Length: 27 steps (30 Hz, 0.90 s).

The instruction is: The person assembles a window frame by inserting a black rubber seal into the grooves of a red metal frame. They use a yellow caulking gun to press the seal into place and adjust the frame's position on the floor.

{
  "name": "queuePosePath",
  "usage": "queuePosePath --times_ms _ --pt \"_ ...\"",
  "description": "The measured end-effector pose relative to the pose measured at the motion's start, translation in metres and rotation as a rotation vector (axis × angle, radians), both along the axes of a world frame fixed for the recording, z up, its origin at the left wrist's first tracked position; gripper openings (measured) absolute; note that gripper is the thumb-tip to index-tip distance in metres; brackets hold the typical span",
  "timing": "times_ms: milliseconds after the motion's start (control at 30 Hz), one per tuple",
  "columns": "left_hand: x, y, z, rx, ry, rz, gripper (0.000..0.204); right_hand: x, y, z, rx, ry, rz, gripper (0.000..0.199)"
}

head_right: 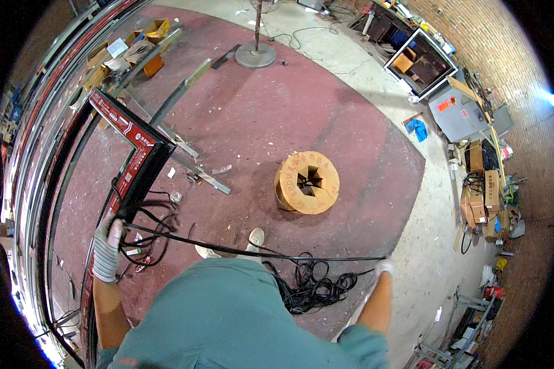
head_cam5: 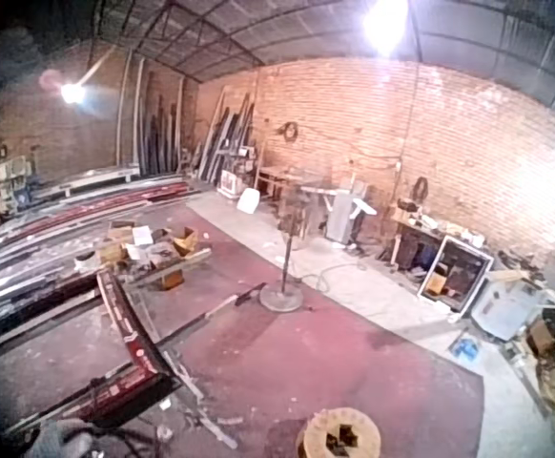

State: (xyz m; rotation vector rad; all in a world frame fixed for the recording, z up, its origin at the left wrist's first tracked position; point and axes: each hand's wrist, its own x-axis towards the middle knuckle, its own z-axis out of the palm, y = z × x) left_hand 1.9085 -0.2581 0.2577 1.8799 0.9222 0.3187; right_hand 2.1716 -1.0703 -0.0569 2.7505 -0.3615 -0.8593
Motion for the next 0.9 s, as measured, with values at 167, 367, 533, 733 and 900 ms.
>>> queuePosePath --times_ms 167,367,533,733,900 --pt "-0.012 0.019 0.024 0.035 0.012 0.089 0.041 0.145 -0.056 0.071 0.807 -0.729 -0.751 0.023" --pt "-0.015 0.013 0.050 0.148 -0.113 0.168 0.037 0.271 0.087 0.212 1.097 -1.309 -0.184 0.032" --pt "-0.020 0.019 0.049 0.156 -0.161 0.215 0.037 0.289 0.195 0.349 1.461 -1.451 0.058 0.039" --pt "-0.029 0.018 0.062 0.315 -0.113 0.214 0.032 0.241 0.328 0.414 1.337 -1.451 0.494 0.045" --pt "-0.038 0.043 0.077 0.418 -0.117 0.088 0.025 0.214 0.393 0.392 1.425 -1.381 0.553 0.046"
